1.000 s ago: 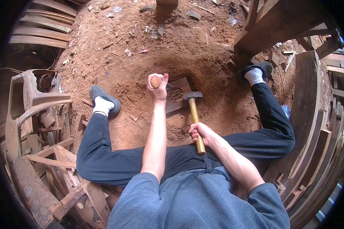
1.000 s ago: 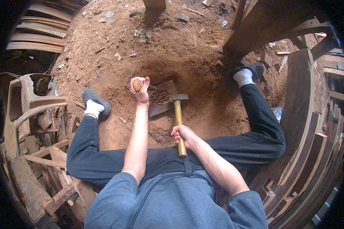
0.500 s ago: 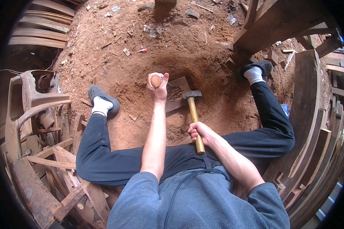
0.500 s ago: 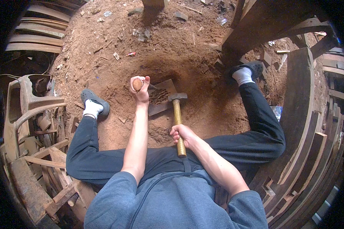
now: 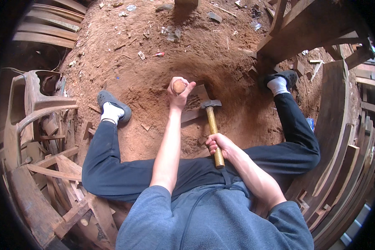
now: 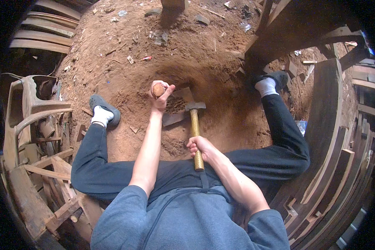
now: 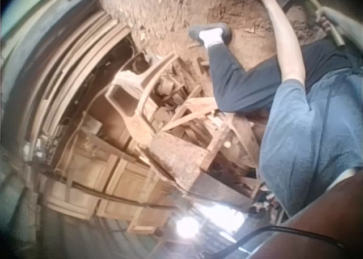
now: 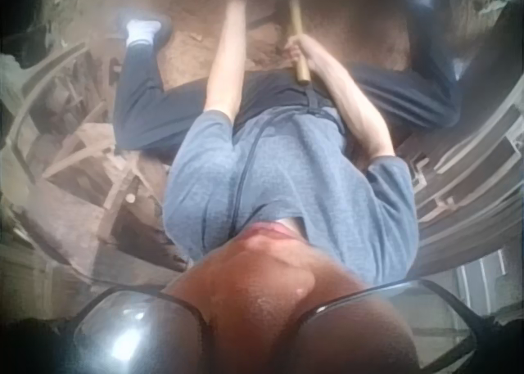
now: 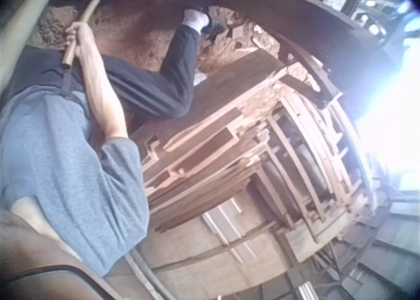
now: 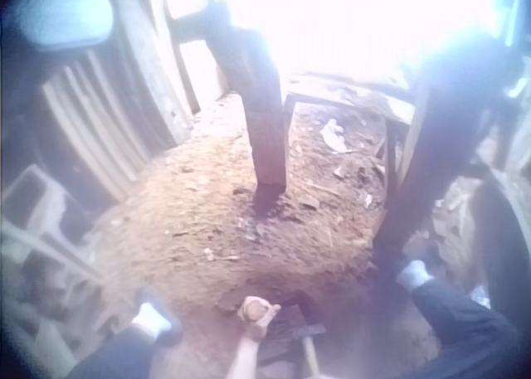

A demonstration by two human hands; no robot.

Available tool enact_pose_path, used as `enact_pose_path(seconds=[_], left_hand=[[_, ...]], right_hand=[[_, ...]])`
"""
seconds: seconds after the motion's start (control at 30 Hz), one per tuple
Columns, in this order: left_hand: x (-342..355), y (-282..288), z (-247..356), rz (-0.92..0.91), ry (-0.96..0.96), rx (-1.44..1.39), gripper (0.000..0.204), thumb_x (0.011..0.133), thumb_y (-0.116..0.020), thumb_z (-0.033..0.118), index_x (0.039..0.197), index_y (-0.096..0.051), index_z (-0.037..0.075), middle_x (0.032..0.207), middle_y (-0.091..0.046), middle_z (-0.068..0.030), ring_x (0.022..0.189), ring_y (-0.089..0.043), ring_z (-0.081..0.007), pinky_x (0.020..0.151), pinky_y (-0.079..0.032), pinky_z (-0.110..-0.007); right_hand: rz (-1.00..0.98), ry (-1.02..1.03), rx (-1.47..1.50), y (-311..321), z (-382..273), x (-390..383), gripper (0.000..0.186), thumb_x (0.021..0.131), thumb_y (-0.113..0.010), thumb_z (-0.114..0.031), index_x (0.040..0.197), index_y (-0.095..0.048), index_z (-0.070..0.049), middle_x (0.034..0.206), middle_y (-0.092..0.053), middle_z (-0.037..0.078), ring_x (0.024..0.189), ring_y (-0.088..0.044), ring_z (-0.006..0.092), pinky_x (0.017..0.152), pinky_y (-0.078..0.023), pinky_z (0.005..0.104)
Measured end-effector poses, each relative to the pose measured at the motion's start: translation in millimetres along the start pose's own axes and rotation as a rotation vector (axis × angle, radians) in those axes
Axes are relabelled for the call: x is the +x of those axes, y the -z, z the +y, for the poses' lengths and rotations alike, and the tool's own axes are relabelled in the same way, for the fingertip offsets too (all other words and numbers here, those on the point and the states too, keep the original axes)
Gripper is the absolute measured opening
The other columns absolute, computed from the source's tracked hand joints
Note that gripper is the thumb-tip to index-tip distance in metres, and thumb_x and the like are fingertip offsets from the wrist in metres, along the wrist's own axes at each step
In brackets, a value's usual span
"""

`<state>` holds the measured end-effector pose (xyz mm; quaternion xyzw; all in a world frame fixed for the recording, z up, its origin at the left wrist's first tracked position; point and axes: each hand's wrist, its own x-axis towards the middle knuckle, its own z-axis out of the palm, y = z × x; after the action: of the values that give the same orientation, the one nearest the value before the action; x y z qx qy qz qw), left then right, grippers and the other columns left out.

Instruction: The person sits on the ground and uses a hammer to strike a chisel, carving a design into a small wooden block placed on the dirt floor.

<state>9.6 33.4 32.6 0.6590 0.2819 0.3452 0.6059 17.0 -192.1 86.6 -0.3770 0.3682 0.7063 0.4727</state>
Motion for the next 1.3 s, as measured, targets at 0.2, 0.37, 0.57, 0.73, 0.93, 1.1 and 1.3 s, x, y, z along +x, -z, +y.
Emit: enact_pose_path(seconds=[0.2,0.37,0.57,0.73,0.93,1.1,1.3], left_hand=[[0.7,2.8,7.7,-0.086,0.091,-0.007,0.027,0.071,-0.079,0.009,0.083,-0.054,0.009,0.074,-0.056,0.0023,0.07,-0.053,-0.0083,0.067,-0.045,-0.025],[4.3,5.7,5.8,-0.125,0.079,0.043,0.025,0.07,-0.076,0.011,0.083,-0.054,0.009,0.074,-0.055,0.0028,0.07,-0.054,-0.0081,0.066,-0.046,-0.025],[7.3,0.9,7.4,-0.18,0.101,0.021,0.025,0.071,-0.073,0.009,0.085,-0.053,0.008,0.075,-0.056,0.0012,0.071,-0.054,-0.0096,0.066,-0.046,-0.026],[6.4,-2.0,6.6,-0.177,0.017,0.127,0.028,0.071,-0.076,0.012,0.09,-0.056,0.006,0.078,-0.059,-0.002,0.073,-0.056,-0.0133,0.067,-0.047,-0.029],[1.5,4.7,-14.3,-0.145,-0.039,0.118,0.035,0.07,-0.08,0.016,0.095,-0.058,0.004,0.083,-0.061,-0.0041,0.075,-0.058,-0.0152,0.07,-0.049,-0.03],[6.4,13.0,-30.3,-0.213,-0.085,0.194,0.035,0.069,-0.081,0.01,0.096,-0.059,0.004,0.088,-0.063,-0.0021,0.079,-0.058,-0.0133,0.072,-0.049,-0.03],[5.0,12.9,-47.5,-0.277,-0.002,0.123,0.035,0.069,-0.079,0.004,0.098,-0.06,0.005,0.09,-0.064,-0.0001,0.082,-0.058,-0.0111,0.075,-0.049,-0.029]], right_hand=[[0.067,0.05,-0.002,-9.7,-2.0,-23.6,0.024,0.075,-0.051,0.003,0.064,-0.036,-0.011,0.052,-0.036,-0.006,0.037,-0.036,0.0045,0.035,-0.035,0.0225],[0.296,0.51,-0.526,-37.6,5.1,-78.2,0.01,0.071,-0.056,0.001,0.071,-0.047,-0.002,0.053,-0.045,0.0,0.038,-0.041,0.01,0.035,-0.036,0.0258],[0.488,1.069,-0.985,-67.6,-3.2,-126.8,0.011,0.066,-0.055,0.001,0.074,-0.048,-0.003,0.056,-0.05,0.004,0.043,-0.05,0.013,0.041,-0.039,0.0275],[0.711,1.046,-1.349,-74.4,-12.3,-105.4,0.019,0.069,-0.054,-0.003,0.087,-0.053,0.001,0.071,-0.059,0.024,0.069,-0.06,0.037,0.062,-0.047,0.0435],[0.766,0.845,-1.48,-64.2,-11.7,-71.5,0.027,0.071,-0.053,-0.006,0.097,-0.055,0.0,0.082,-0.061,0.031,0.088,-0.058,0.0464,0.076,-0.047,0.0522],[0.718,0.878,-1.414,-61.6,-12.9,-66.0,0.028,0.071,-0.052,-0.005,0.098,-0.055,0.0,0.085,-0.061,0.031,0.088,-0.058,0.0465,0.077,-0.046,0.0522],[0.745,0.88,-1.48,-58.7,-15.3,-64.9,0.029,0.071,-0.052,-0.003,0.099,-0.054,0.0,0.085,-0.06,0.031,0.088,-0.058,0.0471,0.077,-0.045,0.0525]])
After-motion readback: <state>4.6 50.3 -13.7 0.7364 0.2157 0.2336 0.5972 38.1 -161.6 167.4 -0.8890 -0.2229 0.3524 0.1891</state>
